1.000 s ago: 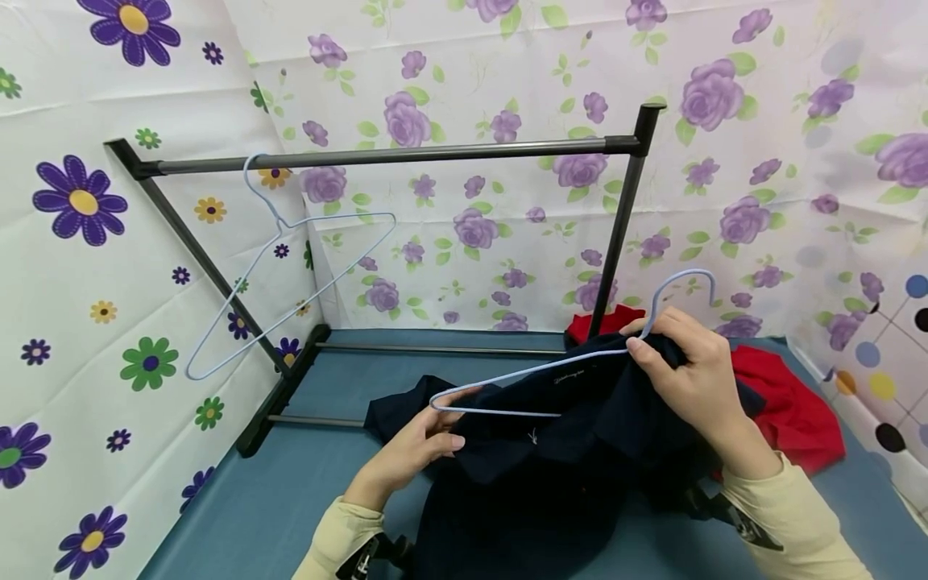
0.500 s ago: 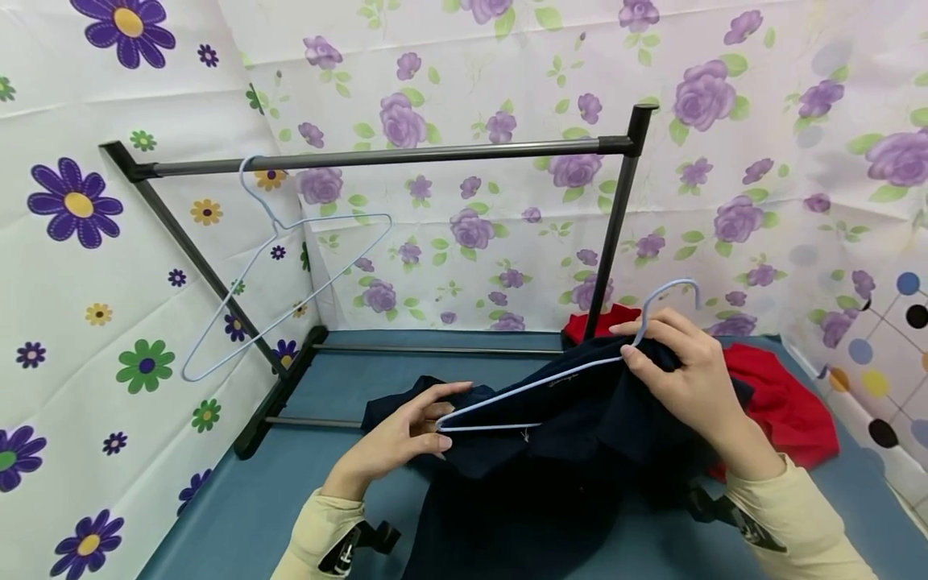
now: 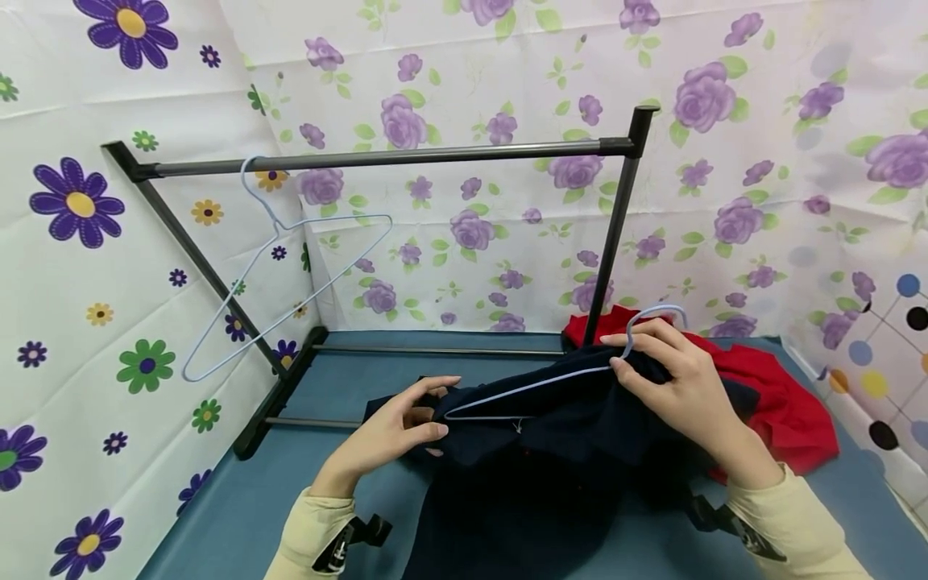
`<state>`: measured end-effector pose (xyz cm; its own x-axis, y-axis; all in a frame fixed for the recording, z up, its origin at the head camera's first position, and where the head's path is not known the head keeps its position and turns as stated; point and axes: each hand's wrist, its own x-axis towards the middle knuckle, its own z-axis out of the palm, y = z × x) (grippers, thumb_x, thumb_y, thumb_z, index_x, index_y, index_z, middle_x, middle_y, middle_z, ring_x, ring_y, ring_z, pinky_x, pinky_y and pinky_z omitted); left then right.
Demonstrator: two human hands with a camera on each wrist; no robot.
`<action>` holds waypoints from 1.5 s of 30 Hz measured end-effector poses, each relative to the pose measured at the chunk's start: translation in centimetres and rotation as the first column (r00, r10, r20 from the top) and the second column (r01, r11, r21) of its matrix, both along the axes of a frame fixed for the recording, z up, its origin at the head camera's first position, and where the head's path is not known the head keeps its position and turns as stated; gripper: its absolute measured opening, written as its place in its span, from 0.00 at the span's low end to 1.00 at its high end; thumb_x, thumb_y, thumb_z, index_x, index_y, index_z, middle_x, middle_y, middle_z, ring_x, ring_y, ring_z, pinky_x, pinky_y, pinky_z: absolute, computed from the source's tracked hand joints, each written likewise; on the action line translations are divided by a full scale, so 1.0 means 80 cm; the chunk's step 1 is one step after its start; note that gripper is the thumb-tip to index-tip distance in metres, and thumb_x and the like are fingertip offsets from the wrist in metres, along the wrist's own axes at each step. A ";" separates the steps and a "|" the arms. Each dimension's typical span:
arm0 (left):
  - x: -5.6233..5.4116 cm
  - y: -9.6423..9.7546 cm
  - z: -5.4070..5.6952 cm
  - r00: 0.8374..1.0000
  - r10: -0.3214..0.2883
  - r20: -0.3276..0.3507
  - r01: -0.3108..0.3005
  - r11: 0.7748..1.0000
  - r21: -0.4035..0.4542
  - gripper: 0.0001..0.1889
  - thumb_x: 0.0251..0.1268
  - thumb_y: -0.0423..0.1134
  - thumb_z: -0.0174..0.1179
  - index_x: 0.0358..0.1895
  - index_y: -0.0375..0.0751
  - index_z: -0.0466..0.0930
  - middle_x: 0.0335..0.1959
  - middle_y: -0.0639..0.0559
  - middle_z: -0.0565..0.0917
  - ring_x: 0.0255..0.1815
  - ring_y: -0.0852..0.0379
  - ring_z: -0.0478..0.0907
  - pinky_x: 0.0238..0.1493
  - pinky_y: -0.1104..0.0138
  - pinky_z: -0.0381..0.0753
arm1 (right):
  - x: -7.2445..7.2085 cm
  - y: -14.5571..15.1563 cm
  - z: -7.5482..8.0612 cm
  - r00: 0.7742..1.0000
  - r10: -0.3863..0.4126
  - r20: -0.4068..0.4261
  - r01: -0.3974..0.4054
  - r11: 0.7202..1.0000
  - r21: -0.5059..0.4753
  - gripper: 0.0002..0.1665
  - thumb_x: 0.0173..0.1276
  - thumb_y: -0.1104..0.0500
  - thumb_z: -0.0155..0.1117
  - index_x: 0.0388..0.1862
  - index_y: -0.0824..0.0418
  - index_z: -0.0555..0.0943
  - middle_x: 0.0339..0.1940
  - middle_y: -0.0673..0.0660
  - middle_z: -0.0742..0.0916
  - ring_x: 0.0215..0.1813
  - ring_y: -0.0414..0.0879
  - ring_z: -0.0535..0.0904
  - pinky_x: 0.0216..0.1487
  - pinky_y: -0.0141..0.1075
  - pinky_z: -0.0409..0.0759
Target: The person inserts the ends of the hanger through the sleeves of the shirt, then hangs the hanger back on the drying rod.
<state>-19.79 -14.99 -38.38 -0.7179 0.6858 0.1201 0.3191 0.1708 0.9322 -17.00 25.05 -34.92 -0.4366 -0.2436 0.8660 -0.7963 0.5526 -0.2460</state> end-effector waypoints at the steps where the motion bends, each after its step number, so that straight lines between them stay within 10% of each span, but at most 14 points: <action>1: 0.000 0.001 0.000 1.000 0.002 0.001 -0.002 1.000 0.015 0.30 0.76 0.37 0.59 0.77 0.54 0.62 0.69 0.43 0.63 0.41 0.44 0.79 0.43 0.49 0.85 | 0.000 -0.001 -0.001 1.000 -0.001 -0.006 0.001 1.000 0.001 0.21 0.75 0.45 0.63 0.52 0.59 0.88 0.46 0.54 0.85 0.44 0.41 0.77 0.45 0.25 0.72; 10: -0.001 0.006 0.006 0.989 0.043 -0.140 -0.035 0.998 0.059 0.25 0.76 0.32 0.57 0.72 0.48 0.69 0.63 0.45 0.67 0.32 0.46 0.79 0.38 0.48 0.85 | 0.000 -0.004 0.001 0.999 0.002 -0.037 -0.003 1.000 -0.026 0.27 0.75 0.40 0.60 0.49 0.62 0.88 0.44 0.57 0.86 0.44 0.42 0.77 0.50 0.22 0.71; 36: 0.036 0.045 0.032 0.967 0.045 -0.249 -0.001 0.985 0.174 0.31 0.76 0.28 0.54 0.78 0.46 0.62 0.69 0.45 0.63 0.49 0.48 0.81 0.41 0.65 0.82 | -0.001 -0.020 -0.007 0.993 -0.018 -0.115 0.008 0.996 -0.088 0.26 0.75 0.43 0.62 0.41 0.67 0.85 0.41 0.62 0.84 0.46 0.43 0.79 0.54 0.23 0.72; 45: 0.044 0.068 0.036 0.938 0.047 -0.343 -0.011 0.994 0.105 0.31 0.76 0.31 0.56 0.78 0.51 0.62 0.68 0.48 0.65 0.36 0.55 0.74 0.35 0.66 0.77 | -0.001 -0.032 -0.005 0.993 0.044 -0.114 -0.059 0.990 -0.130 0.24 0.74 0.46 0.64 0.42 0.69 0.84 0.42 0.63 0.85 0.49 0.42 0.80 0.58 0.26 0.73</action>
<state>-16.23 -9.54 -35.49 -0.6398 0.6369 0.4302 0.6198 0.0966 0.7788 -17.09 22.49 -35.30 -0.3265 -0.1428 0.9343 -0.8493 0.4782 -0.2237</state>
